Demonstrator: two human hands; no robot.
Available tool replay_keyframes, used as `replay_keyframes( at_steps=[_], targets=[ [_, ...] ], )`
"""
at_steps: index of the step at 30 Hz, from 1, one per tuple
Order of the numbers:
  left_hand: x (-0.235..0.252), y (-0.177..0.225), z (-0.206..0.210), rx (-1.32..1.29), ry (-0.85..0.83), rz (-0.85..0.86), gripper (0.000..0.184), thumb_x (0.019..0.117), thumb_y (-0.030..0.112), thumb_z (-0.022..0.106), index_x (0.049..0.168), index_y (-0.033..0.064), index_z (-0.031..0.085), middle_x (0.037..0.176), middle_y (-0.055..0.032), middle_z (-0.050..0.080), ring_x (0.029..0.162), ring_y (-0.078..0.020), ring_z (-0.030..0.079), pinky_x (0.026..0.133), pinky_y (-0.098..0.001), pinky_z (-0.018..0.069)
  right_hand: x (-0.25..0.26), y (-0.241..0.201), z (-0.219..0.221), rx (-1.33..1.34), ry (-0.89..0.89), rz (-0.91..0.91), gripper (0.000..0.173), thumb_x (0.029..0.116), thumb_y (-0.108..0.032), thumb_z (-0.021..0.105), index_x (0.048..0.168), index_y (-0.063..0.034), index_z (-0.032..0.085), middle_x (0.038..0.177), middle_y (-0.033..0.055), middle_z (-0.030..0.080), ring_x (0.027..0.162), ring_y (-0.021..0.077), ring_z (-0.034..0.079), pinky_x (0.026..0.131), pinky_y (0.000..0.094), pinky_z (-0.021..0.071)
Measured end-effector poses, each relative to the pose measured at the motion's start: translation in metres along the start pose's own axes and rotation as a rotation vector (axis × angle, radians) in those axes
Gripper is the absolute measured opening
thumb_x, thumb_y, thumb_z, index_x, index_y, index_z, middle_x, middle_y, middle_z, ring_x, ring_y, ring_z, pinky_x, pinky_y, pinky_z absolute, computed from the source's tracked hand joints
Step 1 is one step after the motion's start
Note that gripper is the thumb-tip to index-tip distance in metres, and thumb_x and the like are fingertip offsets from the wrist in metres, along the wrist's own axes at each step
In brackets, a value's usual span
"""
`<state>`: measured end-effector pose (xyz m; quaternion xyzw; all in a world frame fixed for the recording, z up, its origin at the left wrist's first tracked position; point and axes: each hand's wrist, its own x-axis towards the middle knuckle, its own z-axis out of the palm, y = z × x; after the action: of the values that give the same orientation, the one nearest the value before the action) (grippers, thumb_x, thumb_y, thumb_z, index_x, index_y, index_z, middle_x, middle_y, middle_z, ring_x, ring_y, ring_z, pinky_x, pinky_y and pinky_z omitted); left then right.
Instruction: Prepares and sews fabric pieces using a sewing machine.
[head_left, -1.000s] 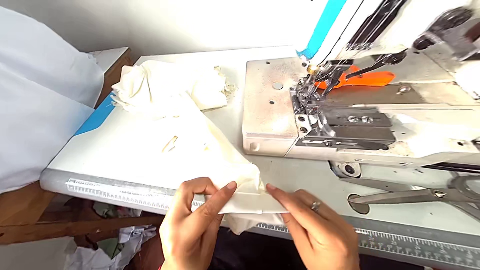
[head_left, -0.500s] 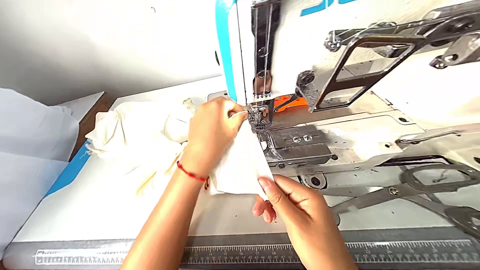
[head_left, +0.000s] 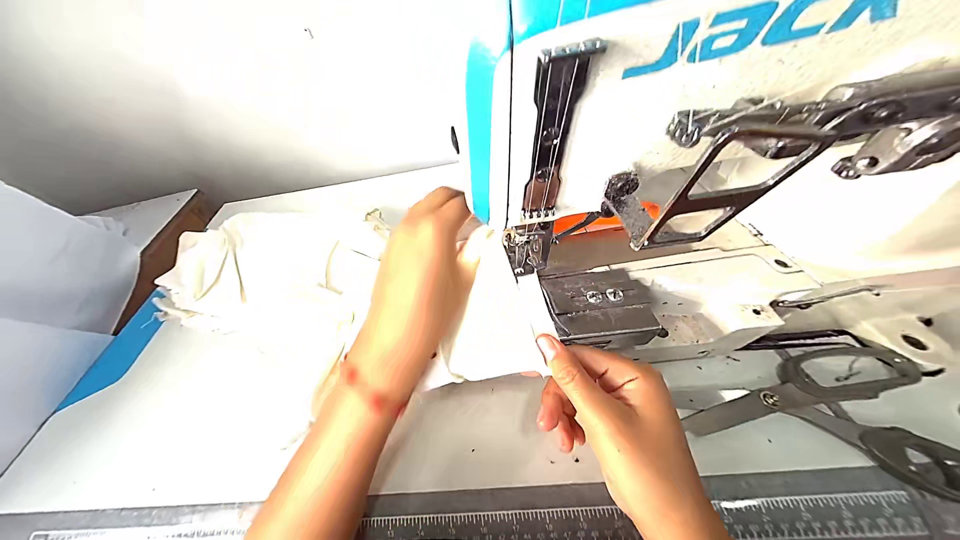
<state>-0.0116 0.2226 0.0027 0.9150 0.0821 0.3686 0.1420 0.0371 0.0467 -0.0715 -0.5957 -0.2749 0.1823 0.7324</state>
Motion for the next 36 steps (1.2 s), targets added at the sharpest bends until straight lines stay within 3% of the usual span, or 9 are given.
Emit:
replay_keyframes(
  at_steps=[4,9,13,17,21,25,29,32,36],
  targets=[
    [-0.105,0.020,0.016,-0.202,0.164,0.397,0.029,0.1062,0.016,0.044,0.081,0.0133,0.058,0.080,-0.0022,0.064,0.082,-0.0129,0.064,0.080,-0.0249,0.0536,0.004,-0.015,-0.007,0.152,-0.138,0.125,0.031,0.1037,-0.014,0.052,0.079,-0.0150,0.071,0.059,-0.0112,0.066,0.044,-0.0056,0.056,0.039,0.0121,0.0441],
    [-0.114,0.041,0.064,0.125,0.339,0.099,0.015,0.1040,0.018,0.050,0.102,0.0101,0.062,0.097,-0.0034,0.062,0.094,-0.0119,0.057,0.089,-0.0212,0.0440,0.009,-0.027,0.002,0.204,-0.149,0.110,0.034,0.1012,-0.009,0.050,0.074,-0.0122,0.071,0.052,-0.0091,0.060,0.041,-0.0044,0.054,0.037,0.0118,0.0433],
    [-0.084,0.042,0.065,0.184,0.378,0.025,0.029,0.0942,0.018,0.056,0.068,0.0093,0.062,0.059,-0.0019,0.057,0.059,-0.0119,0.060,0.057,-0.0225,0.0486,0.014,-0.030,0.006,0.184,-0.133,0.086,0.038,0.1017,-0.009,0.049,0.070,-0.0121,0.070,0.049,-0.0066,0.058,0.039,-0.0032,0.052,0.037,0.0126,0.0420],
    [-0.070,0.043,0.071,0.150,0.380,0.022,0.034,0.0858,0.017,0.062,0.054,0.0104,0.052,0.048,-0.0001,0.048,0.045,-0.0112,0.053,0.042,-0.0266,0.0397,0.018,-0.034,-0.003,0.112,-0.113,0.072,0.039,0.1037,-0.012,0.049,0.070,-0.0123,0.069,0.049,-0.0044,0.058,0.039,-0.0011,0.051,0.037,0.0137,0.0413],
    [-0.088,0.025,0.064,0.149,0.405,0.181,0.027,0.0918,0.020,0.065,0.066,0.0139,0.067,0.064,0.0013,0.064,0.064,-0.0080,0.062,0.060,-0.0207,0.0458,0.009,-0.027,-0.009,0.063,-0.153,0.066,0.034,0.1021,-0.012,0.050,0.074,-0.0129,0.069,0.053,-0.0078,0.061,0.041,-0.0025,0.055,0.038,0.0137,0.0452],
    [-0.118,0.022,0.023,0.111,0.267,0.359,0.013,0.1027,0.017,0.059,0.107,0.0140,0.071,0.102,-0.0024,0.073,0.097,-0.0140,0.067,0.088,-0.0262,0.0528,0.005,-0.008,-0.011,-0.061,-0.164,0.066,0.031,0.1028,-0.017,0.052,0.077,-0.0126,0.069,0.056,-0.0099,0.062,0.045,-0.0029,0.057,0.041,0.0140,0.0474],
    [-0.065,0.033,-0.027,0.156,-0.012,0.511,0.019,0.1024,0.014,0.056,0.106,0.0142,0.075,0.102,-0.0010,0.076,0.067,-0.0118,0.064,0.055,-0.0251,0.0472,0.005,-0.002,-0.019,-0.213,-0.148,-0.022,0.029,0.1020,-0.020,0.056,0.078,-0.0131,0.072,0.059,-0.0112,0.063,0.047,-0.0049,0.058,0.042,0.0119,0.0475],
    [-0.014,0.020,-0.025,0.256,-0.275,0.666,0.024,0.0956,0.007,0.057,0.105,0.0112,0.079,0.108,-0.0024,0.077,0.061,-0.0144,0.063,0.047,-0.0296,0.0454,0.010,-0.007,-0.038,-0.469,-0.075,-0.350,0.031,0.1005,-0.028,0.057,0.079,-0.0132,0.073,0.061,-0.0124,0.061,0.050,-0.0087,0.055,0.044,0.0097,0.0458],
    [0.006,0.006,-0.017,0.238,-0.397,0.781,0.020,0.0968,0.004,0.054,0.099,0.0057,0.074,0.099,-0.0077,0.074,0.066,-0.0189,0.067,0.048,-0.0323,0.0490,0.039,-0.031,-0.057,-0.858,-0.088,-0.788,0.024,0.0944,-0.024,0.056,0.099,-0.0161,0.078,0.094,-0.0060,0.072,0.091,0.0015,0.065,0.079,0.0193,0.0533]
  ],
)
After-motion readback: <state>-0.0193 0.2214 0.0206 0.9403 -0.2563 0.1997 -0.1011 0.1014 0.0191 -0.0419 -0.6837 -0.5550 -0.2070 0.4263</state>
